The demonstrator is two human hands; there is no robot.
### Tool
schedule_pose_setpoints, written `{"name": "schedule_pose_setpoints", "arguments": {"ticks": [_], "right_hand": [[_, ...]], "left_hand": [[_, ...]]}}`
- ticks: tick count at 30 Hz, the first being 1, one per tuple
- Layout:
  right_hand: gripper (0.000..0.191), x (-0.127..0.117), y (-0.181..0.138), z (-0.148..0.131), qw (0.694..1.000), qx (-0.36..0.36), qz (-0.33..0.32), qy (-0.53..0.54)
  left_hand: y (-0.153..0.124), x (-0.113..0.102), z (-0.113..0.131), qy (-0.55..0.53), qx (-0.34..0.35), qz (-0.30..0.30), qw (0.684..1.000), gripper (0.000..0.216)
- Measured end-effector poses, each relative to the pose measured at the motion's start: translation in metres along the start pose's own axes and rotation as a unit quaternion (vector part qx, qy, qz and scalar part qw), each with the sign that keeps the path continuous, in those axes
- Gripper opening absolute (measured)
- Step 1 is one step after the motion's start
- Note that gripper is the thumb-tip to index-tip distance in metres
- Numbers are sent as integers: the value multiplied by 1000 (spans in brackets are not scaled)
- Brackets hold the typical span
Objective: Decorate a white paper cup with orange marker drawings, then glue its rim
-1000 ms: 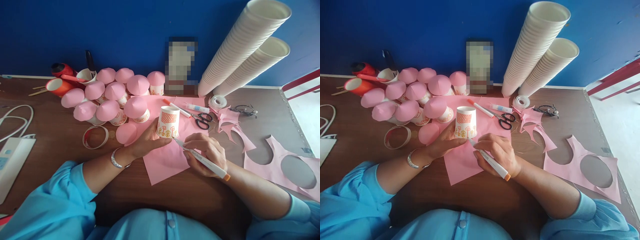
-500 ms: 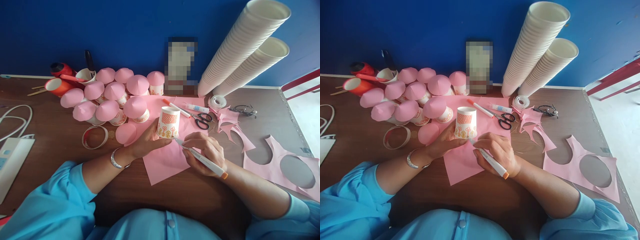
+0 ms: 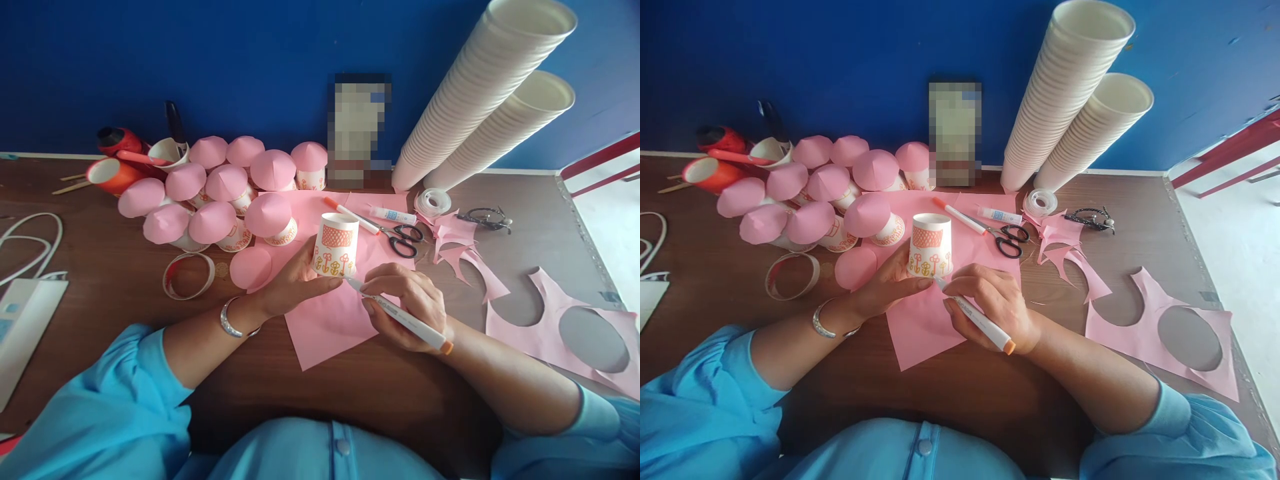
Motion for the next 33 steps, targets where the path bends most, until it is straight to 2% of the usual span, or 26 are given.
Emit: {"name": "schedule_pose_setpoints", "arguments": {"ticks": [10, 18, 26, 33], "right_hand": [[17, -1, 2, -1, 1000, 7, 4, 8], [15, -2, 0, 1, 999, 30, 13, 26], [16, -2, 0, 1, 999, 28, 22, 25], [17, -2, 0, 2, 999, 25, 17, 16]], "left_hand": [[-1, 1, 1, -17, -16, -1, 1000, 56], [0, 3, 7, -16, -5, -1, 1000, 44], [1, 4, 7, -22, -5, -9, 1000, 47], [2, 4, 7, -20, -3, -16, 1000, 42]]}}
Point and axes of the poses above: each hand's wrist, its own y-axis towards the middle knuckle, its own x-axis out of the palm, z = x × y, the point moved 4 cm from there along y, towards the middle knuckle, and after that the axes turned 2 degrees about z, right-handed, at the moved point
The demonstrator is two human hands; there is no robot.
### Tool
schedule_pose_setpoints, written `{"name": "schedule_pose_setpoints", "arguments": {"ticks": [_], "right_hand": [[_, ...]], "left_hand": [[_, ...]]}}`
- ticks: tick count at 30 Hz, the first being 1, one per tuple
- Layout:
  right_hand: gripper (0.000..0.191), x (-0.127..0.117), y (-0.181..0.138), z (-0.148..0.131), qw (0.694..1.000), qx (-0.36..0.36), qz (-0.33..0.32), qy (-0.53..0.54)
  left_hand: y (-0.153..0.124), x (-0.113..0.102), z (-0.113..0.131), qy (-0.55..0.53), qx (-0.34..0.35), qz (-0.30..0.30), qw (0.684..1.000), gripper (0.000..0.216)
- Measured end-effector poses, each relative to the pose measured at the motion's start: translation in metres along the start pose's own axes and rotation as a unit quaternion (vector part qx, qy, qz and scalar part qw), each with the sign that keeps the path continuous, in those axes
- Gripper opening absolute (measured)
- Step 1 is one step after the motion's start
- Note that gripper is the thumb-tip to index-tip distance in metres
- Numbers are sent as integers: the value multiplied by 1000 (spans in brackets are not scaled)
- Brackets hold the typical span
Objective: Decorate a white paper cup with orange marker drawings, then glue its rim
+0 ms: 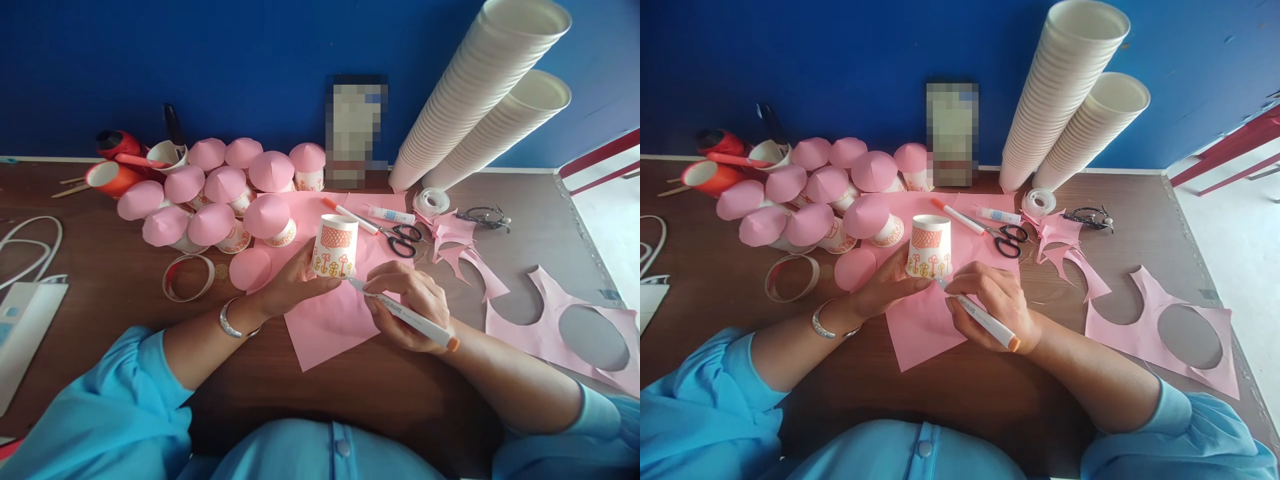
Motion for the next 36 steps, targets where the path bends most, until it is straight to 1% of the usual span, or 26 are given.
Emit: {"name": "schedule_pose_setpoints", "arguments": {"ticks": [6, 14, 21, 28, 32, 36], "right_hand": [[16, 1, -1, 0, 1000, 2, 2, 4], [22, -1, 0, 0, 1000, 9, 12, 7], [18, -2, 1, -2, 1000, 9, 4, -13], [15, 0, 1, -3, 1000, 16, -1, 5], [15, 0, 1, -3, 1000, 19, -8, 5], [13, 0, 2, -4, 1000, 18, -8, 7]], "left_hand": [[0, 0, 0, -8, 4, -8, 1000, 42], [0, -1, -2, -13, 0, -3, 1000, 44], [0, 0, -2, -6, 0, 1, 1000, 44], [0, -1, -1, -7, 6, 16, 1000, 46], [-1, -1, -1, 0, 3, 7, 1000, 44], [-2, -3, -4, 3, -5, 11, 1000, 50]]}}
Point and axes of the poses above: each hand's wrist, its own y-axis towards the middle knuckle, its own x-axis out of the palm, z = x × y, the point moved 4 cm from there along y, towards the middle knuckle, and after that the axes turned 2 degrees about z, right-handed, at the moved point
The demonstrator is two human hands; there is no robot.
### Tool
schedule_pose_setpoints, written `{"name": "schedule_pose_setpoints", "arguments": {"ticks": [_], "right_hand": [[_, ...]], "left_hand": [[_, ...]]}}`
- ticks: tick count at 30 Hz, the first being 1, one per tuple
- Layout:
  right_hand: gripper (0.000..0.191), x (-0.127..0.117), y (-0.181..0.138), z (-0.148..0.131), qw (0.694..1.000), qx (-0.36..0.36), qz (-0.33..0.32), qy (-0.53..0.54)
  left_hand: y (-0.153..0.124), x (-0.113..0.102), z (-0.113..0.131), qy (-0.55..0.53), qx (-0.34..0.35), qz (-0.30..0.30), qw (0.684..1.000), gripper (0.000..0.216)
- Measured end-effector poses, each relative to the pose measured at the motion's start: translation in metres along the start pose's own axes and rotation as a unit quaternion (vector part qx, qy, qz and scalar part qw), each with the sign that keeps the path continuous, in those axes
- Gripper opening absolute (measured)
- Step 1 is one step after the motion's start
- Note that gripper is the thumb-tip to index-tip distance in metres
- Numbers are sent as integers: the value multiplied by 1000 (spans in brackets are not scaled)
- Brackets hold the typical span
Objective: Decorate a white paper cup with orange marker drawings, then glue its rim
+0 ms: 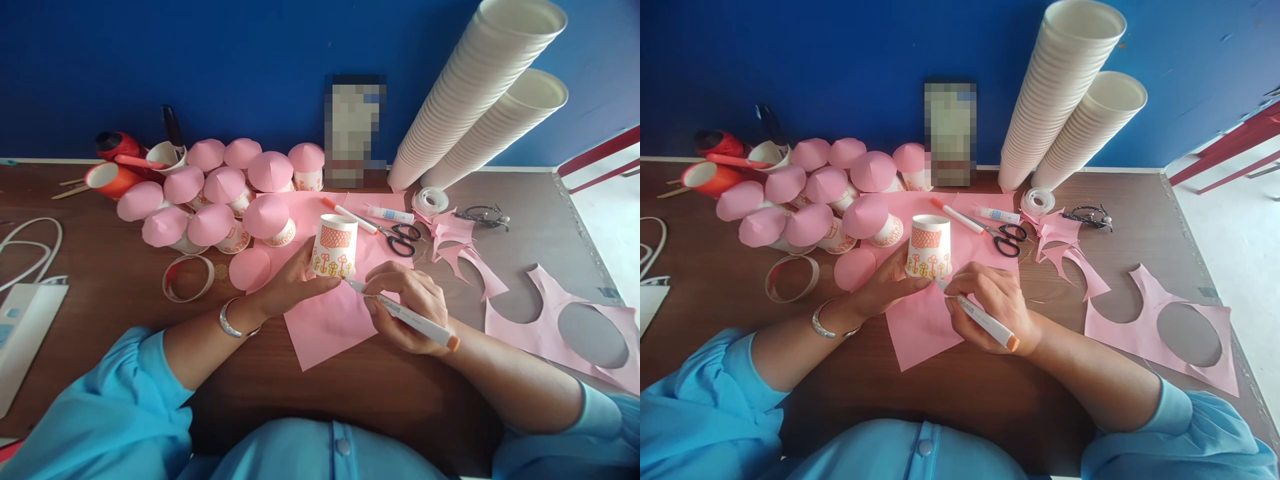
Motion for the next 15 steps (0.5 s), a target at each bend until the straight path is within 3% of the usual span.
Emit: {"name": "schedule_pose_setpoints", "arguments": {"ticks": [3, 10, 15], "right_hand": [[15, -1, 0, 0, 1000, -3, 4, -2], [17, -3, 0, 2, 1000, -13, 25, 2], [16, -2, -2, 4, 1000, -8, 19, -10]], "left_hand": [[1, -1, -2, -4, -6, 9, 1000, 55], [4, 4, 5, -86, -27, 20, 996, 42], [4, 4, 5, -79, -36, 30, 996, 42]]}}
Point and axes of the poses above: each hand's wrist, its own y-axis towards the middle knuckle, its own x-axis out of the palm, z = x × y, the point moved 4 cm from there along y, towards the middle knuckle, and after that the axes turned 2 degrees about z, right-handed, at the moved point
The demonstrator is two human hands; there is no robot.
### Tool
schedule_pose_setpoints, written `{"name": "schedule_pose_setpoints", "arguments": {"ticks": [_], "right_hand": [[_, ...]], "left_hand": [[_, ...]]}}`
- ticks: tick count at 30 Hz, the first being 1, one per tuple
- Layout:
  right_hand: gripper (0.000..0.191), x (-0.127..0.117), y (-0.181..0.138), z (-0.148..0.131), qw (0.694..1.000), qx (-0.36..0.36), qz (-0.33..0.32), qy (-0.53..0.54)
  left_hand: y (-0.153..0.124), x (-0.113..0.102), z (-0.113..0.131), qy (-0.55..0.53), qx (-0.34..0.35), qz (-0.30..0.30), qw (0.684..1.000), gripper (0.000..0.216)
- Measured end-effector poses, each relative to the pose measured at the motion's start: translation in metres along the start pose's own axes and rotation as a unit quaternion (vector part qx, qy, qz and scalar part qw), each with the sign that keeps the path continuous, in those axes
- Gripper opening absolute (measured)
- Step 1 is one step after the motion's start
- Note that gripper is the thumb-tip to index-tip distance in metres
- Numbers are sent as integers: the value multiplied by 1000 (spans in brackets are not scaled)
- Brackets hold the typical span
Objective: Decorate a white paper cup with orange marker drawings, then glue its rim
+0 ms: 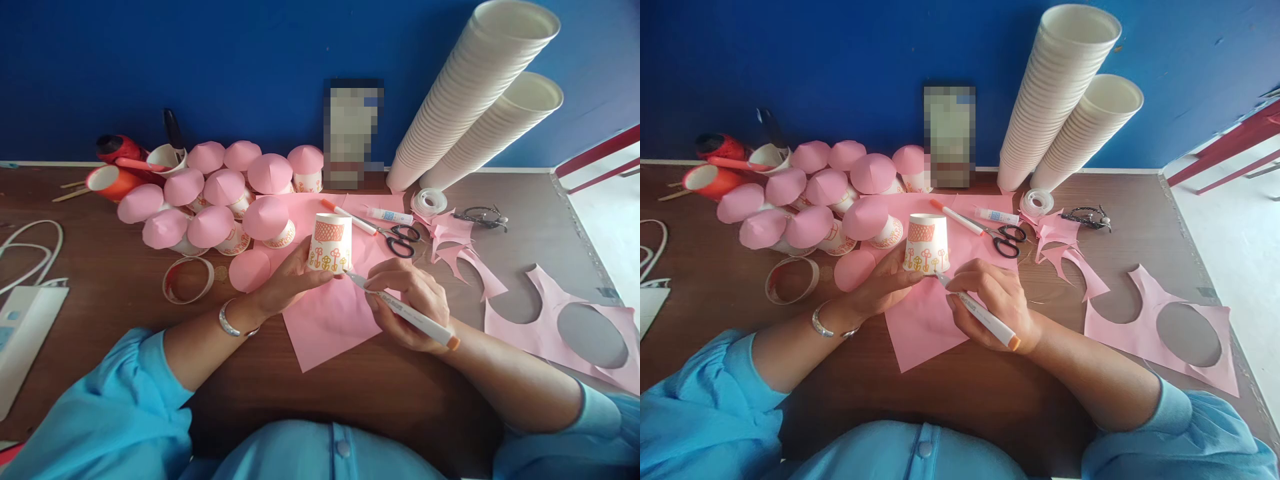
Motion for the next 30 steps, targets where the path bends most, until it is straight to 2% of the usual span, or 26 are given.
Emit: {"name": "schedule_pose_setpoints", "arguments": {"ticks": [18, 30], "right_hand": [[15, 2, 0, 1, 1000, -3, -4, -12], [14, 2, 3, -1, 1000, -3, -21, -6]], "left_hand": [[0, -1, -3, 28, -1, -14, 1000, 49], [-1, 1, 0, 30, 11, -22, 999, 45]]}}
Point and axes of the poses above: each hand's wrist, its own y-axis towards the middle knuckle, its own x-axis out of the palm, z = x × y, the point moved 4 cm from there along y, towards the middle knuckle, and after that the axes turned 2 degrees about z, right-handed, at the moved point
